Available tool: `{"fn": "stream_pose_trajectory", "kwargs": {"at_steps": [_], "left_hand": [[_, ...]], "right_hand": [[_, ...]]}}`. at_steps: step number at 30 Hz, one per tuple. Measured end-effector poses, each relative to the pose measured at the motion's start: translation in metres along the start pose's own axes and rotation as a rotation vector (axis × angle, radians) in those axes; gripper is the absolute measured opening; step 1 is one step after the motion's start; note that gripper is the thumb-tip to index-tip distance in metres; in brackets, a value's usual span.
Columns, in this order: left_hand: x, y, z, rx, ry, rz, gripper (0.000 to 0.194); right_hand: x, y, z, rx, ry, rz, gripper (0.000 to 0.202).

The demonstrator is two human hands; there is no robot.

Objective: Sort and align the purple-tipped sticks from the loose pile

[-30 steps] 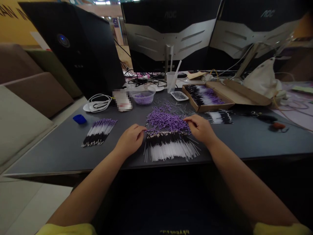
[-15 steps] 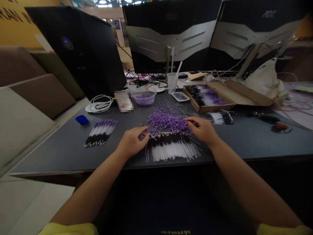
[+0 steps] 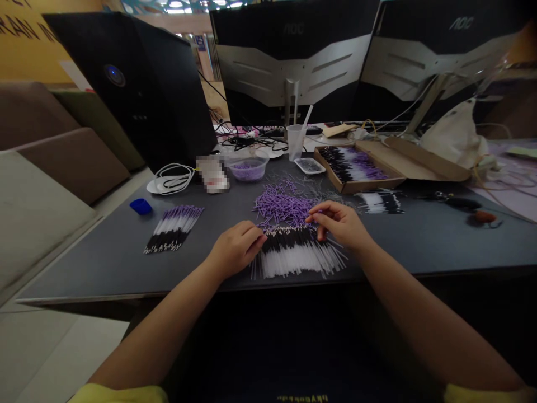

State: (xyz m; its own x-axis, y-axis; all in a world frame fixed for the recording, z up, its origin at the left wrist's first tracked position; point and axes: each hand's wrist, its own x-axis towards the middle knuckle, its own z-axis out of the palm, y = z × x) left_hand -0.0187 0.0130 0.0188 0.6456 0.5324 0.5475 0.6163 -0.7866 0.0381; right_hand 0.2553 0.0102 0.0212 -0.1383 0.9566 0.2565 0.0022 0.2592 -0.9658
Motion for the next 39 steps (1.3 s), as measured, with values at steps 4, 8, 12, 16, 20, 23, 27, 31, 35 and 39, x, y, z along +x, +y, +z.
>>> {"fn": "stream_pose_trajectory", "kwargs": {"at_steps": [4,8,12,16,20,23,27,31,35,39], "left_hand": [[0.001,0.006,0.002,0.018,-0.025,0.096,0.022],[-0.001,0.008,0.004,0.103,-0.003,0.170,0.021],[-0.002,0.008,0.004,0.126,0.017,0.195,0.021],[-0.003,0.007,0.005,0.122,-0.004,0.175,0.021],[-0.003,0.007,0.006,0.127,-0.035,0.182,0.020],[-0.004,0.007,0.007,0.120,-0.045,0.176,0.021],[-0.004,0.007,0.007,0.112,-0.039,0.174,0.022],[-0.004,0.006,0.008,0.114,-0.036,0.183,0.021],[-0.004,0.007,0.007,0.108,-0.049,0.183,0.021],[-0.004,0.007,0.007,0.098,-0.061,0.184,0.022]], "right_hand": [[-0.009,-0.007,0.018,0.087,-0.107,0.050,0.014],[-0.015,-0.012,0.030,0.092,-0.183,0.058,0.017],[-0.016,-0.011,0.033,0.076,-0.229,0.055,0.019],[-0.014,-0.005,0.031,0.122,-0.286,0.071,0.019],[-0.011,0.002,0.028,0.164,-0.292,0.085,0.019],[-0.011,0.004,0.026,0.218,-0.261,0.101,0.019],[-0.011,0.004,0.026,0.223,-0.235,0.078,0.020],[-0.011,0.006,0.026,0.187,-0.228,0.032,0.018],[-0.012,0.005,0.026,0.148,-0.229,0.015,0.017],[-0.013,0.003,0.028,0.098,-0.250,0.018,0.018]]}}
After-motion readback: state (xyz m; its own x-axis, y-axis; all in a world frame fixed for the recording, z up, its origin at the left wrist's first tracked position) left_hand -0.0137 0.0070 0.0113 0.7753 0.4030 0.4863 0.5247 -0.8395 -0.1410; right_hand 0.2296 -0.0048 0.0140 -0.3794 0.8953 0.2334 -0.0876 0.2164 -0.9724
